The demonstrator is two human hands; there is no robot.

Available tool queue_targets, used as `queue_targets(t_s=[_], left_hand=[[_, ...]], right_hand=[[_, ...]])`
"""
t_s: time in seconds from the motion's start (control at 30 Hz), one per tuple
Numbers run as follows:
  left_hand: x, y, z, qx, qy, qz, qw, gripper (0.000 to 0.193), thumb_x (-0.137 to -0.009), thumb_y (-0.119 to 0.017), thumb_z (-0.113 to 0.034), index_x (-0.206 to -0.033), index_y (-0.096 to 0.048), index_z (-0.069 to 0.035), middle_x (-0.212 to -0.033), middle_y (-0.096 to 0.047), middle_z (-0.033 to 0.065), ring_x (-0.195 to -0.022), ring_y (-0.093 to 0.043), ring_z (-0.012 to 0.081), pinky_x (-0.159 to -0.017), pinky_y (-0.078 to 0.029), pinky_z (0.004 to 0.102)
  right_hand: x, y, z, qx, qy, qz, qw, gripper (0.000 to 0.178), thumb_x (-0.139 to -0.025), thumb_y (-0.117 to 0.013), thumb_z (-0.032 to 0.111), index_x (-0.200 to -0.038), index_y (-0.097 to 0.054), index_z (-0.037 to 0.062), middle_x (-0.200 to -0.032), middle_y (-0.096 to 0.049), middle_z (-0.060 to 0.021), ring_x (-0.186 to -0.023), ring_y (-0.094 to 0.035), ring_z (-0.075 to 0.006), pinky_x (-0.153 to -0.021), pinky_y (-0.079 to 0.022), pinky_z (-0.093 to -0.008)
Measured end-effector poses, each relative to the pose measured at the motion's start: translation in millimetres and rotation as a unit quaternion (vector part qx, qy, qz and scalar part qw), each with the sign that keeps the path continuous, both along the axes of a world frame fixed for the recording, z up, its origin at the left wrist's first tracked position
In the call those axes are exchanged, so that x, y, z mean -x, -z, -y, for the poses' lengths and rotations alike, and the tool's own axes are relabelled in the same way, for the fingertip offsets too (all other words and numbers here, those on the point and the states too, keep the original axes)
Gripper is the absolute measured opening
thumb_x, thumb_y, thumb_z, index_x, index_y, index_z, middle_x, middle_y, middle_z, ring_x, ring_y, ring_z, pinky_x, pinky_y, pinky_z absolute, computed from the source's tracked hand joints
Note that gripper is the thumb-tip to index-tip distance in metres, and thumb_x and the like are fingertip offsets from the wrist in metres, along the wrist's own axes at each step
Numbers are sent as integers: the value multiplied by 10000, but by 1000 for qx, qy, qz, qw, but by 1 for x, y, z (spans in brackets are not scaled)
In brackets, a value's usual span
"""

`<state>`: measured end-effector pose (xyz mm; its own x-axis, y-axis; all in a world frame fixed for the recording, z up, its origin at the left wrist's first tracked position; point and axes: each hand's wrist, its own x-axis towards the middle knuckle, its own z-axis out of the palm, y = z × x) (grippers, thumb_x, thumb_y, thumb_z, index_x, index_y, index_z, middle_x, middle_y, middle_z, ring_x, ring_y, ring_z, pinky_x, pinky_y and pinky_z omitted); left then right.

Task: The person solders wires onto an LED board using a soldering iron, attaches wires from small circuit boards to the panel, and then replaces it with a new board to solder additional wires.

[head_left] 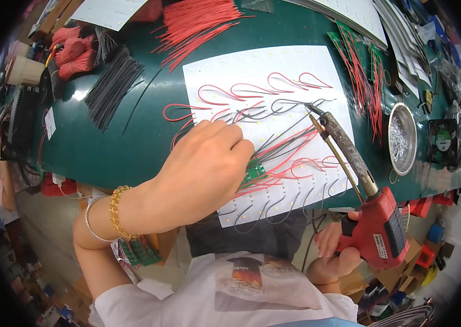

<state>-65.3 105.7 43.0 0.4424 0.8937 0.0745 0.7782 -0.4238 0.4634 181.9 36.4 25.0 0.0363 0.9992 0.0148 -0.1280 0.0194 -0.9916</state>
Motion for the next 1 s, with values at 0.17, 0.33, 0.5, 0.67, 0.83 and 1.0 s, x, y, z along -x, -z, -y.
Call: queue_targets(t_s=[0.17, 0.33, 0.5, 0.67, 0.83, 1.0], left_hand=[[-5, -4, 3, 8, -7, -24, 1000, 108, -699, -608, -19, -804, -582, -16, -778, -538, 97, -730, -532, 266, -662, -439, 370], [-13, -6, 4, -3, -6, -52, 999, 146, -698, -598, -19, -842, -573, -23, -772, -531, 100, -722, -524, 269, -672, -420, 366], [-23, -5, 2, -3, -6, -94, 996, 211, -671, -572, 13, -879, -554, -19, -756, -526, 105, -708, -513, 280, -679, -397, 360], [-25, 7, 0, 27, -22, 6, 999, 234, -644, -533, 57, -868, -525, -9, -741, -516, 110, -717, -525, 277, -670, -414, 374], [-18, 15, 5, 28, -59, 136, 988, 222, -618, -549, 66, -822, -509, -10, -729, -498, 101, -666, -516, 235, -599, -425, 338], [-16, 12, 2, 31, -56, 170, 983, 175, -622, -555, 61, -773, -500, -8, -732, -495, 97, -641, -508, 219, -552, -419, 312]], right_hand=[[-7, 2, 1, -23, -27, -13, 999, 735, -794, -578, 534, -1173, -341, -50, -438, -388, 15, -344, -384, -94, -353, -330, -221], [-12, 6, 3, -42, -6, -5, 999, 739, -795, -576, 534, -1173, -337, -55, -439, -387, 15, -340, -379, -90, -348, -324, -217], [-10, 4, 3, -26, -5, -22, 999, 734, -794, -577, 534, -1164, -343, -55, -438, -383, 15, -338, -372, -89, -345, -318, -214], [-9, 4, 2, -22, 3, -18, 1000, 737, -792, -577, 539, -1158, -346, -57, -432, -376, 17, -338, -363, -87, -350, -322, -218], [-10, 5, -2, -26, 10, -25, 999, 730, -801, -570, 529, -1163, -341, -61, -426, -377, 16, -338, -366, -90, -353, -323, -220], [-7, 0, -9, -33, -4, -36, 999, 719, -817, -556, 517, -1177, -333, -64, -437, -382, 18, -344, -365, -92, -353, -322, -220]])
